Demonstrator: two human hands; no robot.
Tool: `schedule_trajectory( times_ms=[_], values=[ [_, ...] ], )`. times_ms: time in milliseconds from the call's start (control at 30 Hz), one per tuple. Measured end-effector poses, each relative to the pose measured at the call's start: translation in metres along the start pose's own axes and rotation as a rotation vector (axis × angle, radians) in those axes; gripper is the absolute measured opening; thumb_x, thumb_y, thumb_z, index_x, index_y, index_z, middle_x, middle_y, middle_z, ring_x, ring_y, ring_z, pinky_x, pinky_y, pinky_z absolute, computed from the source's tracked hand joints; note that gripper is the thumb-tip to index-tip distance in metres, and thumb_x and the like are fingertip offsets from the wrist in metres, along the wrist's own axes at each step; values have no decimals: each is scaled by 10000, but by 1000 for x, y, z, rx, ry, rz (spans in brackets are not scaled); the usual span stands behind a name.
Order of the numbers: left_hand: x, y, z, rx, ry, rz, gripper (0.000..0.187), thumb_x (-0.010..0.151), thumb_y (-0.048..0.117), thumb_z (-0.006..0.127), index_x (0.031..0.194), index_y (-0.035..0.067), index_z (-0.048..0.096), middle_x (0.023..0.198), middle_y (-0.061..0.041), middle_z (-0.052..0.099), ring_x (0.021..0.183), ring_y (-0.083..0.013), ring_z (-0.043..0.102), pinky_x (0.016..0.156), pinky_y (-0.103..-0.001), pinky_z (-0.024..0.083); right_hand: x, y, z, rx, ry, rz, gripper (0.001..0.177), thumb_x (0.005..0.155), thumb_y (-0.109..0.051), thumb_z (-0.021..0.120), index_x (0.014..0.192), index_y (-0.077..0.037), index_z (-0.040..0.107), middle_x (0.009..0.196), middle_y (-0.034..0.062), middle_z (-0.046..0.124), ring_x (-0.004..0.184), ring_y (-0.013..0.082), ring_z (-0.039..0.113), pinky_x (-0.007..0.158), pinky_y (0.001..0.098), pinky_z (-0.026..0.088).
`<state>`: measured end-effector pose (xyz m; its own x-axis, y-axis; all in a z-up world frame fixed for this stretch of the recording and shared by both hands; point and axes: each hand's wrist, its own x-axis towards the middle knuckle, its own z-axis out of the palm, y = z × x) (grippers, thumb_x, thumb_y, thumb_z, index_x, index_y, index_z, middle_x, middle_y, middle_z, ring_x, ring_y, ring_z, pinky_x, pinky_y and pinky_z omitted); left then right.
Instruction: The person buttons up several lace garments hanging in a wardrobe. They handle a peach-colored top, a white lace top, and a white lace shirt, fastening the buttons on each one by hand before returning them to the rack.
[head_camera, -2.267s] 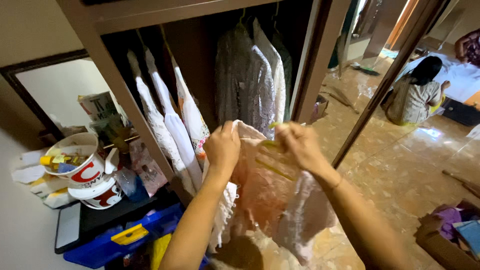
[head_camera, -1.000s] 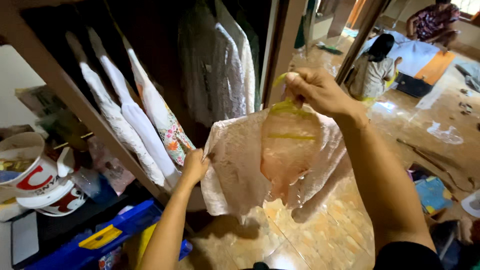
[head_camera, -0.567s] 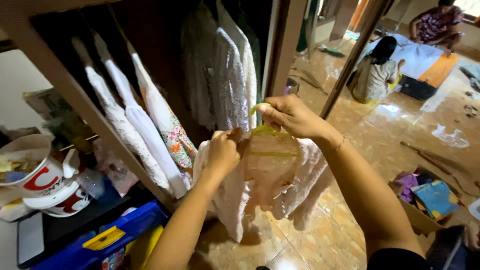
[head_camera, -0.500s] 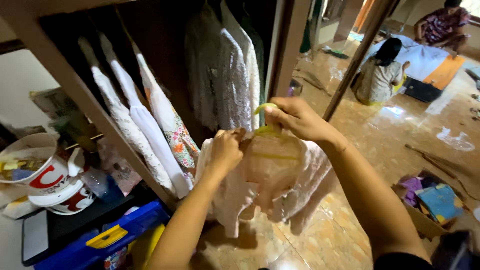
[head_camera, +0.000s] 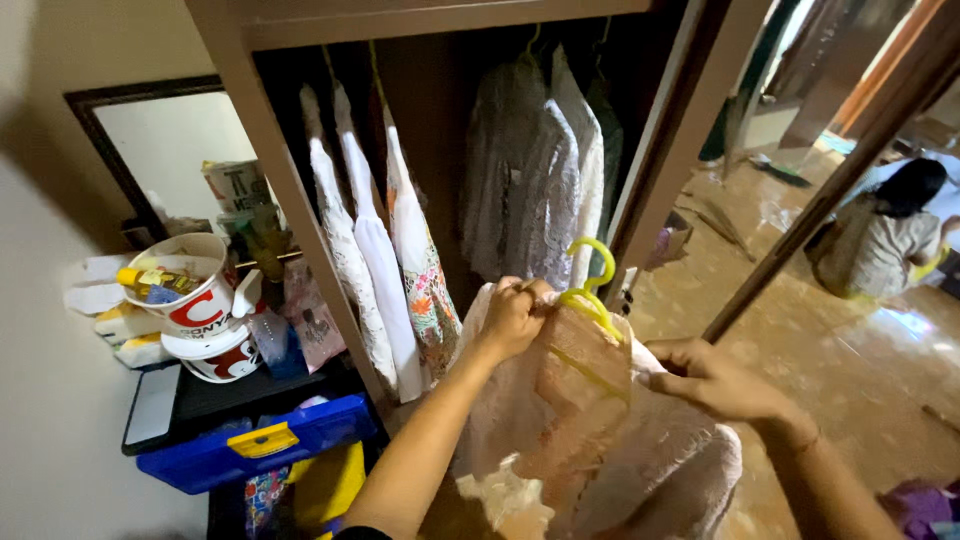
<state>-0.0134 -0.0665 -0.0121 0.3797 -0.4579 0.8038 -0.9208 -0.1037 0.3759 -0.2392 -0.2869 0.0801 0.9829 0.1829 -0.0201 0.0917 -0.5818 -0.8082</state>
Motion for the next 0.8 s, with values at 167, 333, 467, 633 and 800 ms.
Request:
schedule_trajectory(
  times_ms=[167, 333, 467, 633, 800],
  values=[
    [7, 1, 24, 65, 219, -37, 511, 972, 210, 649, 1442, 122, 469, 1456, -159, 555, 1401, -331, 480, 1196, -504, 369, 14, -15, 19, -154, 220, 121, 226, 933, -235, 670, 956, -14, 717, 663, 85, 570, 631, 155, 499, 587, 384, 449],
    [-45, 13, 63, -248, 274, -484, 630, 999, 315, 554, 1532, 94, 299, 1567, -195, 349, 1479, -341, 319, 1222, -486, 257, 52, -23, 20, -226, 304, -34, 247, 907, -268, 651, 961, -30, 684, 692, 127, 639, 622, 197, 580, 614, 392, 479],
    [-111, 13, 112, -460, 56, -770, 665, 1009, 379, 502, 1557, 82, 270, 1609, -180, 298, 1506, -323, 279, 1232, -453, 222, 101, -18, 21, -298, 363, -100, 285, 919, -266, 672, 895, 17, 646, 707, 204, 601, 628, 307, 564, 626, 432, 467],
    [-175, -44, 127, -358, 320, -899, 718, 1023, 460, 436, 1589, 68, 234, 1660, -162, 235, 1540, -301, 228, 1246, -413, 177, 168, -20, 15, -239, 420, -157, 236, 870, -242, 661, 928, -14, 684, 719, 207, 657, 629, 314, 647, 647, 437, 496],
    [-163, -74, 90, -386, 567, -1069, 764, 1016, 522, 399, 1612, 74, 232, 1696, -127, 217, 1560, -265, 228, 1253, -371, 166, 263, -24, 14, -316, 495, -150, 275, 894, -290, 678, 932, -21, 722, 833, 251, 696, 793, 419, 686, 736, 498, 509]
  ],
)
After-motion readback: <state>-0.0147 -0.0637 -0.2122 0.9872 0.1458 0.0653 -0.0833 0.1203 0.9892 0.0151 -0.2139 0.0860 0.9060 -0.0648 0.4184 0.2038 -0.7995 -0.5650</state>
